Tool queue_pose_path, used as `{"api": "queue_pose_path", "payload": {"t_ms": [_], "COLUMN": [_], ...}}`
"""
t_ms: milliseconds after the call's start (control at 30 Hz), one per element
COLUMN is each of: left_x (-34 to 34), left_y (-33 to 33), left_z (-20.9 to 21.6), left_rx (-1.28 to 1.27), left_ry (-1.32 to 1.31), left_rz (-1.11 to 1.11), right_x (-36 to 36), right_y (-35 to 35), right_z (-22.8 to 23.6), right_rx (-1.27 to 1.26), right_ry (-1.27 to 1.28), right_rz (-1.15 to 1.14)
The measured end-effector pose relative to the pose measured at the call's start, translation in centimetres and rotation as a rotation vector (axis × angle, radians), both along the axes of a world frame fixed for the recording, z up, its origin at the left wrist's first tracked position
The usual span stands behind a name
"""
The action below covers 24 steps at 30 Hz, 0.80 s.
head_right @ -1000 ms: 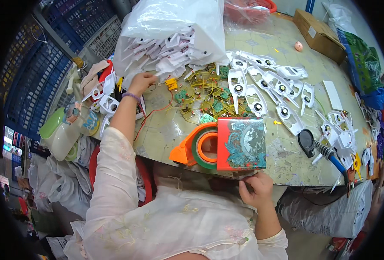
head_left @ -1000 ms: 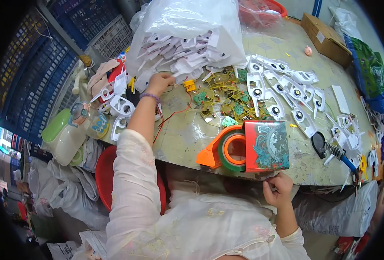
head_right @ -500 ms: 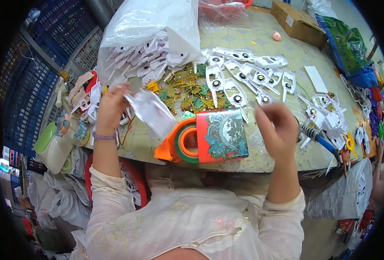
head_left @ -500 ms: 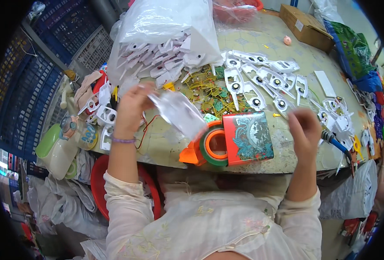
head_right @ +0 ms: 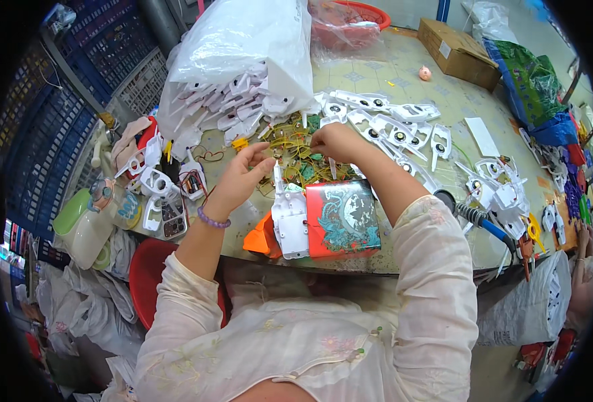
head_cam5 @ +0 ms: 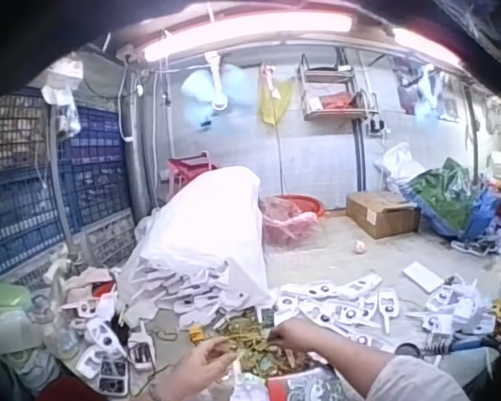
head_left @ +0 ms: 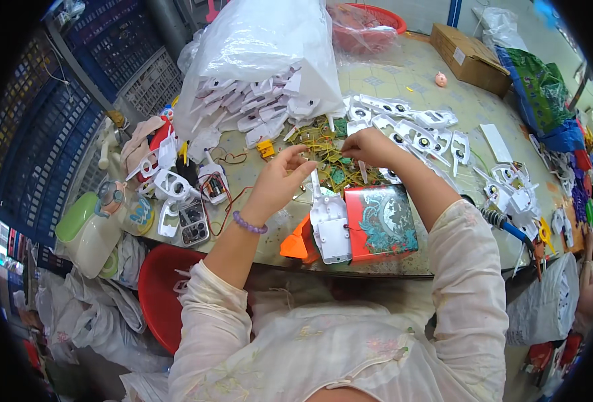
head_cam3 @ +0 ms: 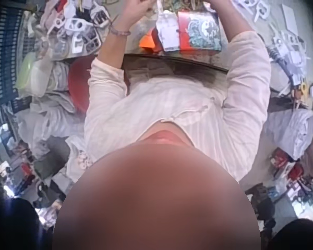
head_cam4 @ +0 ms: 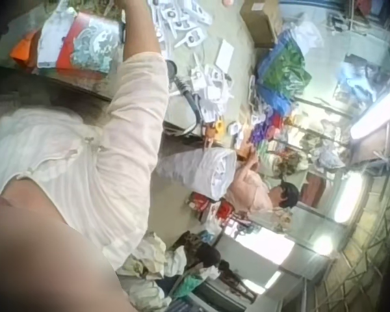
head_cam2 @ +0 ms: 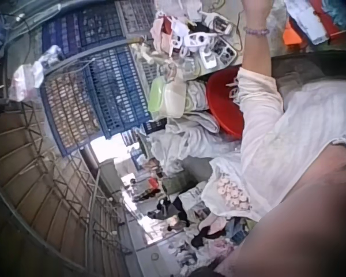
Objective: The person is soldering small electronic components and wires onto plastic toy parts at a factory workbench.
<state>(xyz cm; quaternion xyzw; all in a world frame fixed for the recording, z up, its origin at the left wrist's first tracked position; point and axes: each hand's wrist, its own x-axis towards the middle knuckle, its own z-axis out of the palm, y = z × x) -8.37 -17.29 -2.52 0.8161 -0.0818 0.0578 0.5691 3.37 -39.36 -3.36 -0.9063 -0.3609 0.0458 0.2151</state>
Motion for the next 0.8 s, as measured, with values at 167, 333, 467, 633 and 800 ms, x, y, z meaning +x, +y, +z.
{"api": "queue_pose_path", "payload": {"t_ms": [167,333,467,633,800], "left_x": [-0.1,-0.8,-1.0,-2.8,-5.0], "left_y": [1.0,0.0,-1.8,-2.5,-3.9], "left_z": [-0.5,1.9,3.1,4.1,4.5], "left_rx": [-0.054,-0.051,0.151,-0.099,0.308], "left_ry": [-0.047,-0.092,-0.474,-0.487,-1.080], "left_rz": [-0.019,-0.009,0.014,-0.045,-0.012], "right_x": [-0.7,-2.8,-7.0,-11.5,-13.5], "right_y": [0.9,1.4,1.1,0.0,-2.9], "right_z": [3.2,7.2,11.0,11.2,8.3], "right_rx": [0.331,0.666,0.809,1.190,1.020], "right_ry": [0.122,0.223,0.303,0.221,0.737], "right_rz": [-0.104,-0.002,0.054,-0.017,-0.119]}}
